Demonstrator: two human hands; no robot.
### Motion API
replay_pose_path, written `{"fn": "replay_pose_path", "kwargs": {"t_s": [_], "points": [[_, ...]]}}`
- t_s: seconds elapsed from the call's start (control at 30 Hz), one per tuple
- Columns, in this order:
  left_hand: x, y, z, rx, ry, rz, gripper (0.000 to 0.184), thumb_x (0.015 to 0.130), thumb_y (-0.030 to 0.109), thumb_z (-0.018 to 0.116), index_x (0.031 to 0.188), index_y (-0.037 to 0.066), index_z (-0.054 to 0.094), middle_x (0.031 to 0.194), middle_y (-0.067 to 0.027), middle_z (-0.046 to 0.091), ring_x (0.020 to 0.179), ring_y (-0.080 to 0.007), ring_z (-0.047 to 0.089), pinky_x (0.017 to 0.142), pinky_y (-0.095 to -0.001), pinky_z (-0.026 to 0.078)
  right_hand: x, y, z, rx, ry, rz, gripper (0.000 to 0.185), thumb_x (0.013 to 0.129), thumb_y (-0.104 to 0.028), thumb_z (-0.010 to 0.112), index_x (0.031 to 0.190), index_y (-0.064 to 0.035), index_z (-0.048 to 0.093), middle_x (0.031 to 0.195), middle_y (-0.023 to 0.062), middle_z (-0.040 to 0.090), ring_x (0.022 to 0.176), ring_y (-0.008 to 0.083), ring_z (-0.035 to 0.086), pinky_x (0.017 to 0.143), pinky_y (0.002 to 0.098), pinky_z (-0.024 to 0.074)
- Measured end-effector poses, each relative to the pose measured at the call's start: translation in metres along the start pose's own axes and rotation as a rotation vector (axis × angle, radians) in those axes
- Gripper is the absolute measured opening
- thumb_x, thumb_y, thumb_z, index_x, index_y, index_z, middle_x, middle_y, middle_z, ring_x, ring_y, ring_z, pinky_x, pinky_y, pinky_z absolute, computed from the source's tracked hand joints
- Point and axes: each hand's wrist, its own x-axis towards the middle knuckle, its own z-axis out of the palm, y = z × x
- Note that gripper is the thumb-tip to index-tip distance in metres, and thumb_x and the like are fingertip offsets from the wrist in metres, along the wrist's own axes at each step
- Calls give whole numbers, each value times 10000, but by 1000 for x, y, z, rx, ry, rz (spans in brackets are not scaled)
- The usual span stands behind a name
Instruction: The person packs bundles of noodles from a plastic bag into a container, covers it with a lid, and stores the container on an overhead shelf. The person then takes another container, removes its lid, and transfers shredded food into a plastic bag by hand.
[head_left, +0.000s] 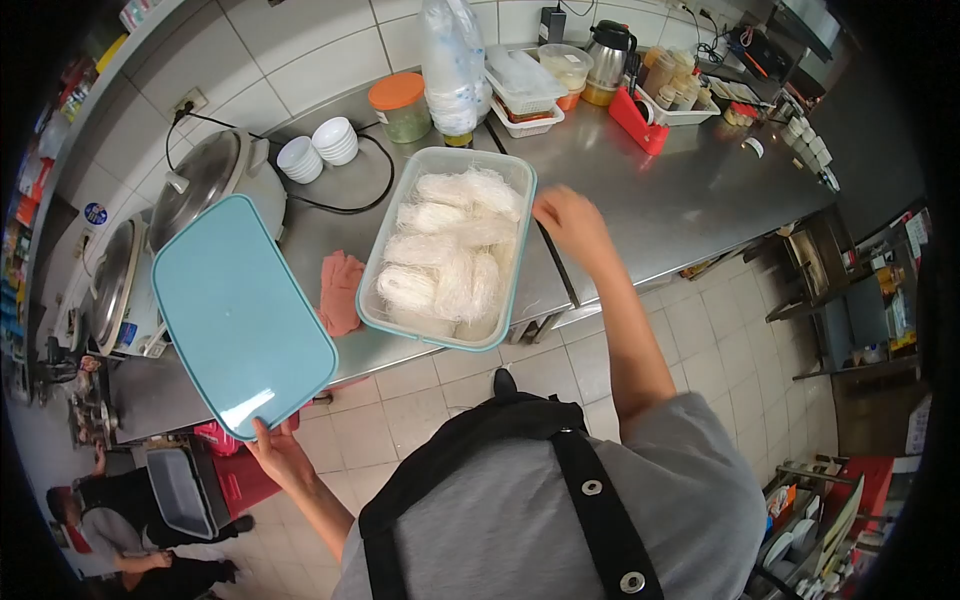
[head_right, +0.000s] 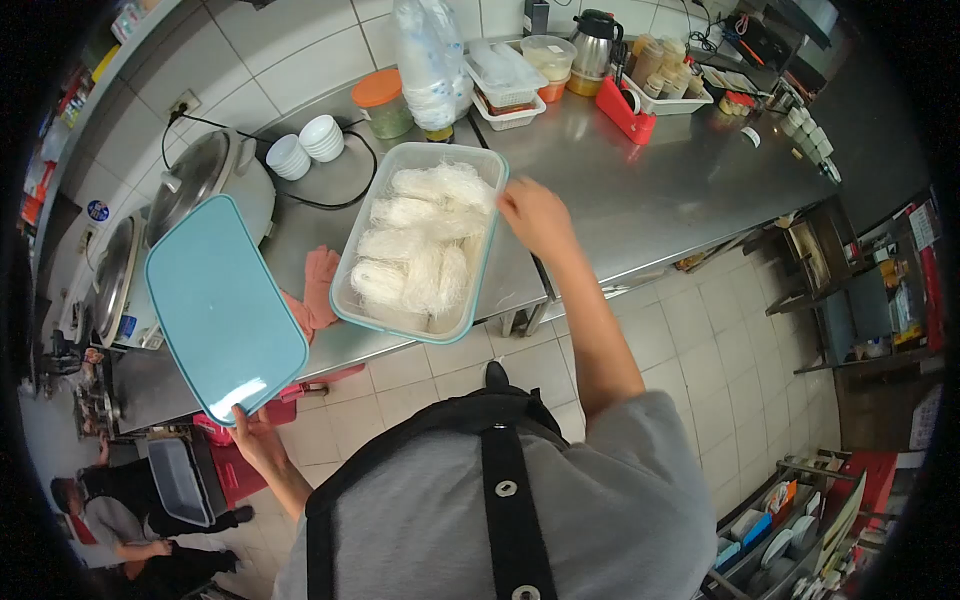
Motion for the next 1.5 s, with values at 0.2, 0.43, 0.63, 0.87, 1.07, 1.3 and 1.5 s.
{"fn": "replay_pose_path", "kwargs": {"t_s": [0.2,0.43,0.63,0.87,1.07,1.3,1.5], "points": [[34,-11,10,-59,-50,-21,403,1002,110,554,1378,27,440,1320,-148,560,1187,-271,587,1029,-458,500,-139,41,94,-236,-22,-189,234,788,-152,730,988,-76,636,1044,70,605,1034,275,579,826,394,498],[49,-14,59,3,-67,69,433,1002,123,562,1400,47,408,1350,-135,532,1205,-248,568,1017,-459,520,-144,49,106,117,98,-116,32,838,-61,664,863,-42,656,878,101,623,835,299,621,737,384,515],[28,2,111,189,-19,238,456,998,108,567,1405,55,368,1338,-129,528,1178,-240,584,949,-421,536,-57,-29,10,374,370,-33,185,852,-33,688,1036,-24,704,957,139,666,861,306,652,725,373,511],[22,-20,124,615,-94,461,393,999,85,570,1354,-17,434,1234,-156,595,1071,-205,627,874,-345,550,-9,-93,38,901,-126,-36,318,948,-184,638,1229,-35,651,1133,103,671,1009,209,646,837,326,549],[31,-74,114,1027,-188,774,339,981,84,595,1302,-9,534,1028,-164,663,817,-158,634,643,-275,495,11,-110,37,1081,-213,23,352,970,-232,607,1253,-24,635,1130,87,668,957,152,626,792,298,561],[41,-93,160,1329,-518,499,429,929,43,595,1352,89,545,1058,-162,710,807,-287,708,657,-348,560,-10,-57,54,816,-187,100,325,972,-236,607,1216,-25,652,1065,72,685,885,145,630,727,301,541],[2,-107,187,1334,-946,1208,599,816,28,592,1387,203,549,1397,-50,577,1118,-281,637,882,-368,555,-32,-27,55,1067,-42,391,423,1008,-307,548,1312,-13,564,1079,103,671,881,153,637,733,304,540]]}}
